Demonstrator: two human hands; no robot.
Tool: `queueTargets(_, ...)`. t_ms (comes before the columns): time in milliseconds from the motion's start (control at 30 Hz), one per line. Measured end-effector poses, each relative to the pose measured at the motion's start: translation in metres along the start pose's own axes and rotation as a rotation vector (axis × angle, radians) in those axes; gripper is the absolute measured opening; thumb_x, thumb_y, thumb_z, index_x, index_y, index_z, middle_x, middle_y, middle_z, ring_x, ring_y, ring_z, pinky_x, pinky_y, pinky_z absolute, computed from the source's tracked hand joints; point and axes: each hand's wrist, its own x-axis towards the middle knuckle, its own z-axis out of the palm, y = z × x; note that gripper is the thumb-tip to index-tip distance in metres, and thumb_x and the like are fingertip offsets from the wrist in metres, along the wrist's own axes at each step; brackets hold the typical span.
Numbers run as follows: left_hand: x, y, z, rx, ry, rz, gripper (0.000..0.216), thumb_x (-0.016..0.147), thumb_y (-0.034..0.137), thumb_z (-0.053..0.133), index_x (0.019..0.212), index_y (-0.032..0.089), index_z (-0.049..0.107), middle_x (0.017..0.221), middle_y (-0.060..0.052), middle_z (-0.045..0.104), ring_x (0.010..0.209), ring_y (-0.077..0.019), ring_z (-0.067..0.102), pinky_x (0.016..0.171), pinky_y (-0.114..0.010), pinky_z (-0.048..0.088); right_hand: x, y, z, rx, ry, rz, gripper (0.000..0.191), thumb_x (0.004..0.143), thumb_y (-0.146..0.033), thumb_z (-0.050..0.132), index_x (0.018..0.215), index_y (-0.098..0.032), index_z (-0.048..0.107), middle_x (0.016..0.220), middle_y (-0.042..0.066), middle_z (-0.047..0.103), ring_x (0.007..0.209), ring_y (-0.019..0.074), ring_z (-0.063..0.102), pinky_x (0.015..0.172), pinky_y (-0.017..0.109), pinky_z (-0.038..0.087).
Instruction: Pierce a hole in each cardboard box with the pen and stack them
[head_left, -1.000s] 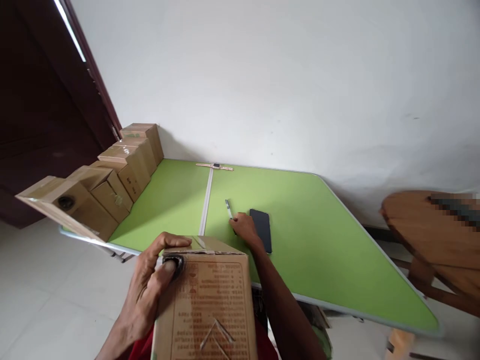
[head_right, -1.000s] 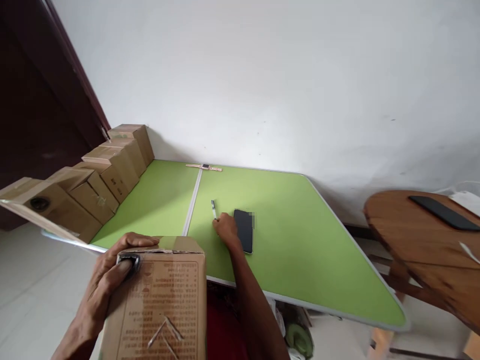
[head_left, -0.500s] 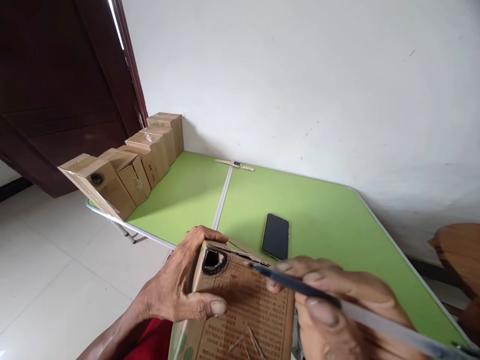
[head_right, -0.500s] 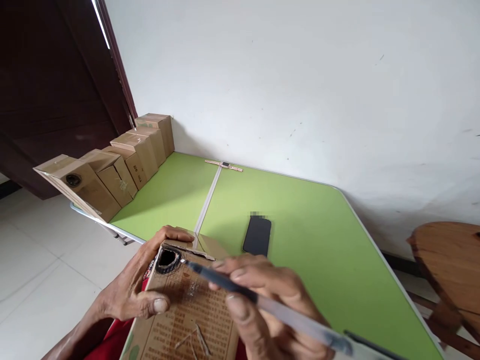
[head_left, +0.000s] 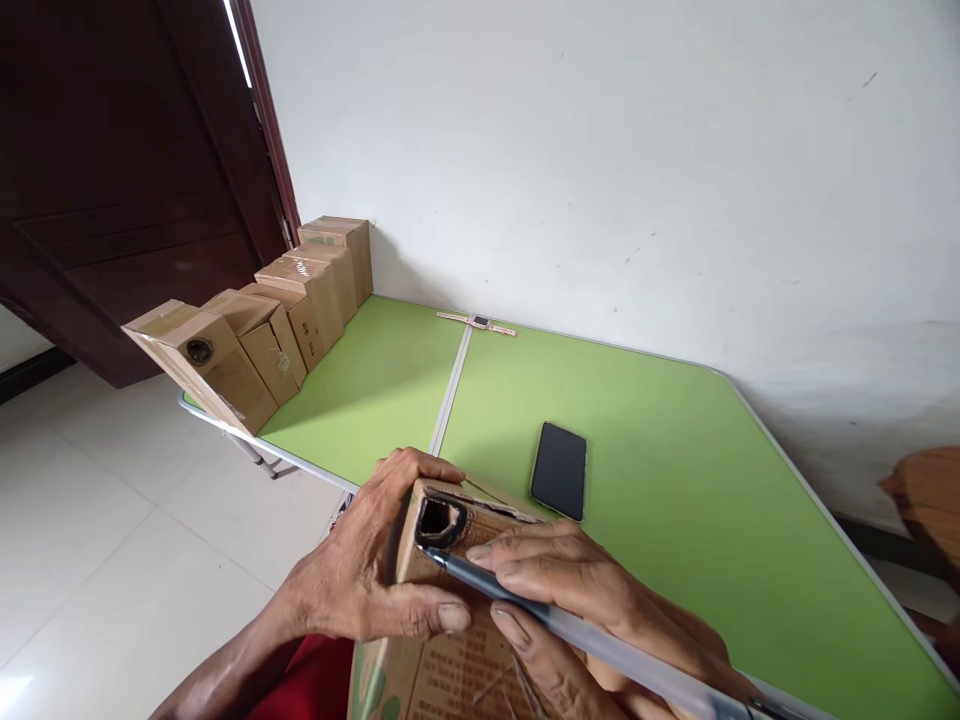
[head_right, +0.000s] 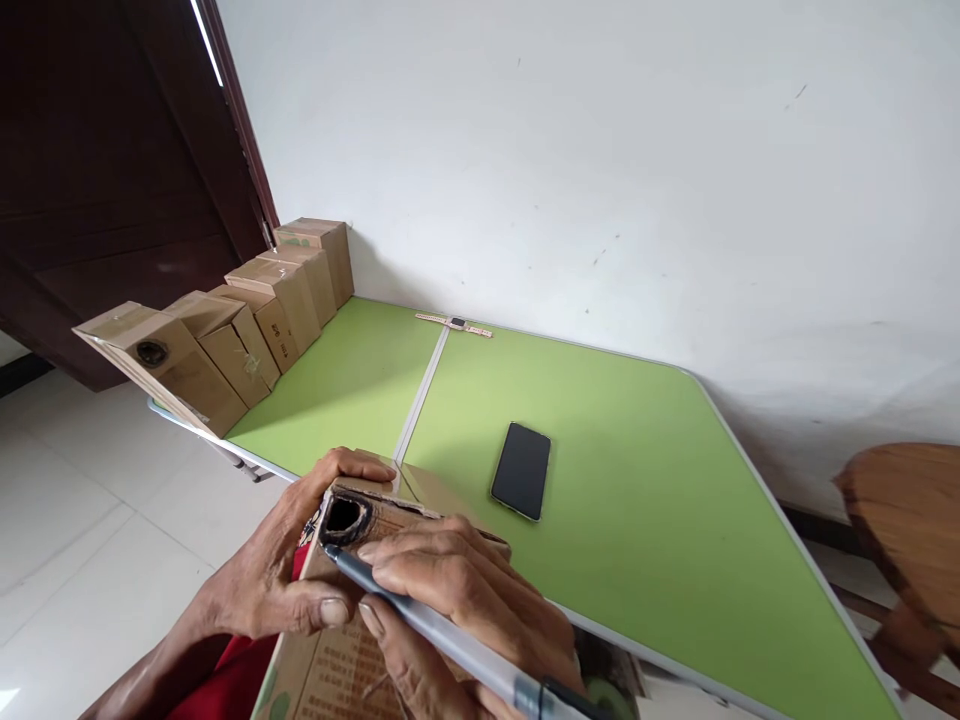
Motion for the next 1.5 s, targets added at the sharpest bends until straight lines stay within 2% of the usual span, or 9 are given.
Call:
queueTargets(367, 0.0, -0.001, -0.001, -0.034, -0.005, -0.015, 0.078, 0.083, 0.077, 0.074, 0.14, 0.026, 0.057, 0.129, -0.01, 0.061, 0.118, -0.034, 0.059, 0.103, -0.051, 0.049, 0.005, 0.008, -0.013, 0.013, 0.143, 0.057, 0.015, 0.096, -0.011, 0.068, 0.101, -0.024, 0.073, 0.093, 0.004, 0.074, 0.091, 0.0197, 0.072, 0.076, 0.029, 0.062)
queueTargets(567, -0.006, -0.005, -0.004, -0.039, -0.003, -0.035, 0.077, 0.086, 0.076, 0.072, 0.145, 0.029, 0.056, 0.139, -0.01, 0.06, 0.128, -0.0375, 0.057, 0.109, -0.052, 0.047, 0.056, 0.088, -0.03, 0.236, 0.536, 0.193, 0.016, 0.098, -0.038, 0.069, 0.099, -0.024, 0.062, 0.102, 0.006, 0.076, 0.088, 0.0203, 0.074, 0.059, 0.027, 0.054)
queueTargets(633, -0.01, -0.008, -0.006, -0.051, 0.005, -0.04, 0.076, 0.087, 0.077, 0.07, 0.145, 0.03, 0.057, 0.143, -0.01, 0.059, 0.131, -0.0393, 0.057, 0.111, -0.052, 0.047, 0.069, 0.135, -0.031, -0.039, 0.425, 0.422, 0.02, 0.101, -0.043, 0.057, 0.097, -0.023, 0.055, 0.097, 0.008, 0.076, 0.076, 0.0177, 0.071, 0.058, 0.026, 0.051)
queueTargets(667, -0.012, -0.01, -0.007, -0.051, 0.008, -0.052, 0.076, 0.088, 0.077, 0.068, 0.146, 0.03, 0.057, 0.146, -0.01, 0.058, 0.134, -0.0405, 0.056, 0.112, -0.053, 0.047, 0.071, 0.158, -0.028, -0.267, 0.238, 0.595, 0.023, 0.103, -0.044, 0.049, 0.093, -0.023, 0.054, 0.085, 0.005, 0.074, 0.069, 0.0165, 0.068, 0.06, 0.026, 0.051)
queueTargets(733, -0.017, -0.015, -0.01, -0.042, 0.021, -0.074, 0.077, 0.088, 0.078, 0.067, 0.149, 0.032, 0.056, 0.151, -0.01, 0.057, 0.138, -0.043, 0.054, 0.115, -0.054, 0.046, 0.069, 0.198, -0.019, -0.417, 0.071, 0.723, 0.027, 0.098, -0.038, 0.061, 0.077, -0.022, 0.056, 0.064, 0.002, 0.067, 0.061, 0.0173, 0.064, 0.063, 0.028, 0.049)
queueTargets(867, -0.024, -0.024, -0.014, -0.038, 0.034, -0.151, 0.08, 0.086, 0.079, 0.066, 0.154, 0.038, 0.052, 0.157, -0.007, 0.054, 0.144, -0.0468, 0.049, 0.119, -0.059, 0.044, 0.054, 0.24, 0.003, -0.641, -0.055, 0.865, 0.026, 0.101, -0.038, 0.069, 0.085, -0.017, 0.066, 0.086, 0.003, 0.073, 0.082, 0.0188, 0.07, 0.081, 0.033, 0.055)
queueTargets(1133, -0.025, -0.028, -0.015, -0.076, 0.051, -0.154, 0.078, 0.086, 0.076, 0.066, 0.153, 0.039, 0.053, 0.159, -0.005, 0.054, 0.143, -0.0466, 0.051, 0.117, -0.057, 0.049, 0.051, 0.233, 0.005, -0.871, -0.144, 1.035, 0.026, 0.105, -0.035, 0.066, 0.118, -0.014, 0.071, 0.118, 0.013, 0.075, 0.109, 0.027, 0.072, 0.096, 0.043, 0.057)
queueTargets(1300, -0.025, -0.028, -0.015, -0.084, 0.059, -0.177, 0.078, 0.084, 0.077, 0.067, 0.15, 0.037, 0.055, 0.156, -0.007, 0.056, 0.142, -0.0471, 0.053, 0.114, -0.056, 0.051, 0.018, 0.204, -0.009, -1.048, 0.046, 1.064, 0.051, 0.103, -0.04, 0.065, 0.14, -0.007, 0.057, 0.148, 0.031, 0.055, 0.142, 0.0412, 0.05, 0.106, 0.049, 0.048)
queueTargets(1500, -0.018, -0.024, -0.013, -0.131, 0.019, -0.176, 0.078, 0.084, 0.078, 0.067, 0.148, 0.035, 0.057, 0.157, -0.008, 0.055, 0.142, -0.0468, 0.053, 0.114, -0.058, 0.051, -0.015, 0.208, -0.026, -0.996, 0.167, 1.213, 0.069, 0.086, -0.05, 0.08, 0.131, -0.001, 0.06, 0.138, 0.037, 0.06, 0.132, 0.0506, 0.057, 0.102, 0.06, 0.05)
